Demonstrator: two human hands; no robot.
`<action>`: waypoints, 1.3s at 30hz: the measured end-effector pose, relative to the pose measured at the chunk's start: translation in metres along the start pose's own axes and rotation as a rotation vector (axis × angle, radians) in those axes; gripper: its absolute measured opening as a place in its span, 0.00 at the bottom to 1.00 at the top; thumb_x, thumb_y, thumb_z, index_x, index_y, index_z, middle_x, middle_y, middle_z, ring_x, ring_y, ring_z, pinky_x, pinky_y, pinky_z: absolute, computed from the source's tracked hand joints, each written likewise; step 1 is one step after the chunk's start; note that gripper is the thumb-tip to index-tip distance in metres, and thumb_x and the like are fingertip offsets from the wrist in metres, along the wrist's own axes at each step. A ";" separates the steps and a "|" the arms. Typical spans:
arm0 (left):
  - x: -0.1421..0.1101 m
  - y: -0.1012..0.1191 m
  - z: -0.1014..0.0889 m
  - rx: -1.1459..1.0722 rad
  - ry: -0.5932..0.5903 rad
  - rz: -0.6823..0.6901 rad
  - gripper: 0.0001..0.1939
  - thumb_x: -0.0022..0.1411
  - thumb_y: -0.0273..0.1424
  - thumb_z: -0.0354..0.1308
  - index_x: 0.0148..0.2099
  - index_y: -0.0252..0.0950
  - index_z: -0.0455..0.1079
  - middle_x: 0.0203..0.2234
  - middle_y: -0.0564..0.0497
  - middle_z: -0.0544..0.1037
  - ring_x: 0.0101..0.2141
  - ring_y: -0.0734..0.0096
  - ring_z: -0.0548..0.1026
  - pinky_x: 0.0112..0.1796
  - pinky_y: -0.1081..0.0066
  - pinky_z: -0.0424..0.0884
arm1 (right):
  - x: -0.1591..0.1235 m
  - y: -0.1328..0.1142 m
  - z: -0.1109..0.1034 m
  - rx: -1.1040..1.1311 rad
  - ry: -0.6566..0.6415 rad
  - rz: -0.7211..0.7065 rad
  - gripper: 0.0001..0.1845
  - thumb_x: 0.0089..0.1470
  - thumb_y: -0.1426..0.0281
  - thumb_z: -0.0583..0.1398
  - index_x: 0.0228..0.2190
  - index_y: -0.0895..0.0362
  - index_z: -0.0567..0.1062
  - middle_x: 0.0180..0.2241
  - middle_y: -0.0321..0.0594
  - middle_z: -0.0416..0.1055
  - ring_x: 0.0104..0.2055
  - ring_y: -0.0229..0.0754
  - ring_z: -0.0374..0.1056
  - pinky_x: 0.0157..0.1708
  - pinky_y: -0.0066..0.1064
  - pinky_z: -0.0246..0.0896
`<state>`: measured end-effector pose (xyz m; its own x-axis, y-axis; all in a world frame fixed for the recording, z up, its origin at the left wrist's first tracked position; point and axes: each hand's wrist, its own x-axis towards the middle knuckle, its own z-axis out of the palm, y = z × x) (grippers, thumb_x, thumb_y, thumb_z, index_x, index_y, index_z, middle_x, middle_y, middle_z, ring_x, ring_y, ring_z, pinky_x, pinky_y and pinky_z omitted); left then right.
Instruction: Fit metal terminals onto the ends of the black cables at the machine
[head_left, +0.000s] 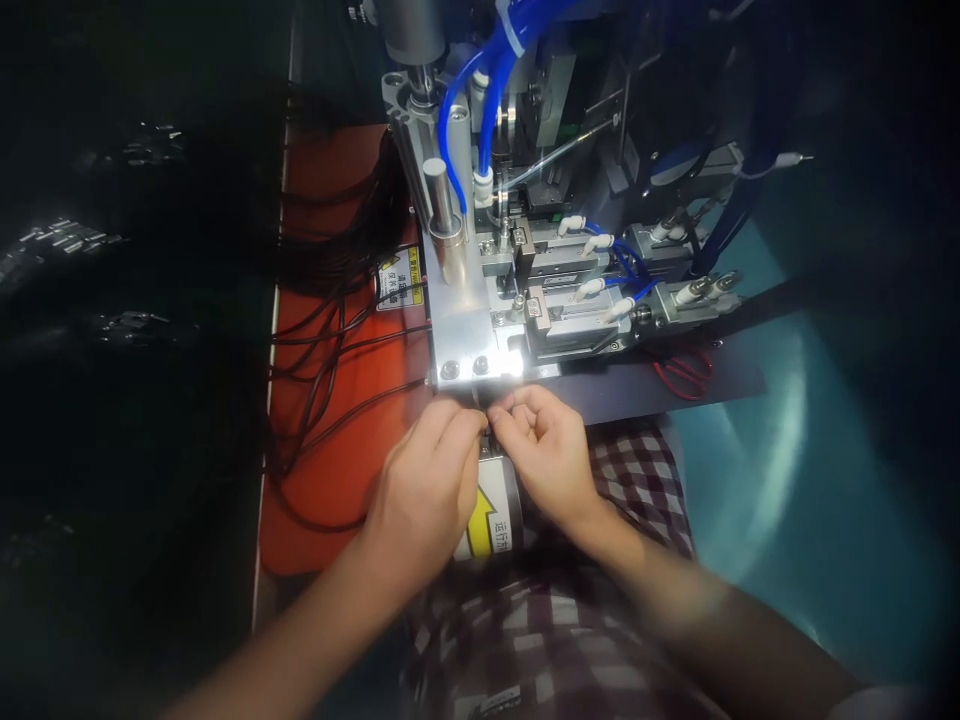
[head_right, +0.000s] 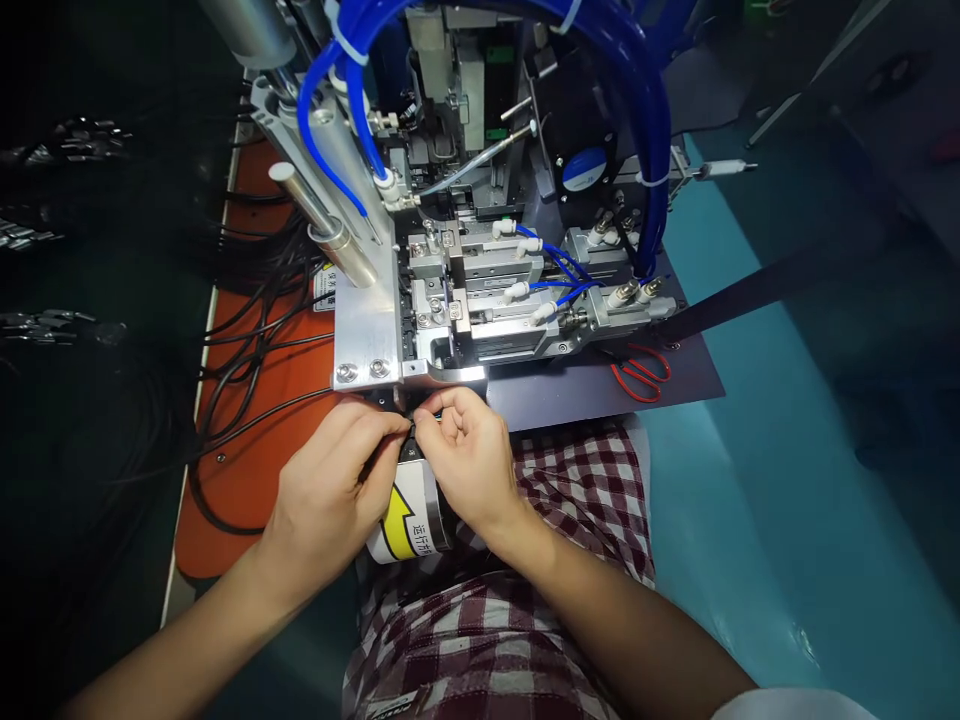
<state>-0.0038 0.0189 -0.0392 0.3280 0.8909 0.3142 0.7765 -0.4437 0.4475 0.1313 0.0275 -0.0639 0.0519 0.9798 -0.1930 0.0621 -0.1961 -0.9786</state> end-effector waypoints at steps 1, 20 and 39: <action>0.000 0.000 0.000 0.000 0.002 0.002 0.07 0.63 0.21 0.51 0.39 0.33 0.70 0.29 0.49 0.73 0.32 0.69 0.74 0.35 0.71 0.72 | -0.001 0.003 0.000 -0.010 0.006 -0.037 0.06 0.53 0.68 0.59 0.27 0.55 0.67 0.16 0.24 0.49 0.18 0.32 0.47 0.19 0.27 0.43; -0.002 -0.004 0.000 0.022 -0.032 0.060 0.12 0.62 0.19 0.49 0.44 0.33 0.71 0.31 0.49 0.70 0.31 0.71 0.72 0.31 0.73 0.73 | 0.010 -0.012 -0.017 0.358 -0.266 0.415 0.20 0.50 0.66 0.60 0.15 0.55 0.57 0.13 0.25 0.46 0.17 0.30 0.37 0.17 0.28 0.33; -0.002 -0.012 -0.009 0.013 -0.135 0.044 0.15 0.62 0.22 0.49 0.47 0.34 0.73 0.34 0.46 0.70 0.33 0.68 0.72 0.30 0.72 0.72 | 0.004 0.019 -0.012 0.013 -0.140 -0.109 0.12 0.61 0.65 0.53 0.26 0.55 0.63 0.21 0.29 0.55 0.23 0.34 0.53 0.25 0.28 0.50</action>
<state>-0.0184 0.0212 -0.0375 0.4310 0.8758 0.2174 0.7660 -0.4825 0.4248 0.1450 0.0270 -0.0823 -0.0942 0.9912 -0.0930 0.0464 -0.0889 -0.9950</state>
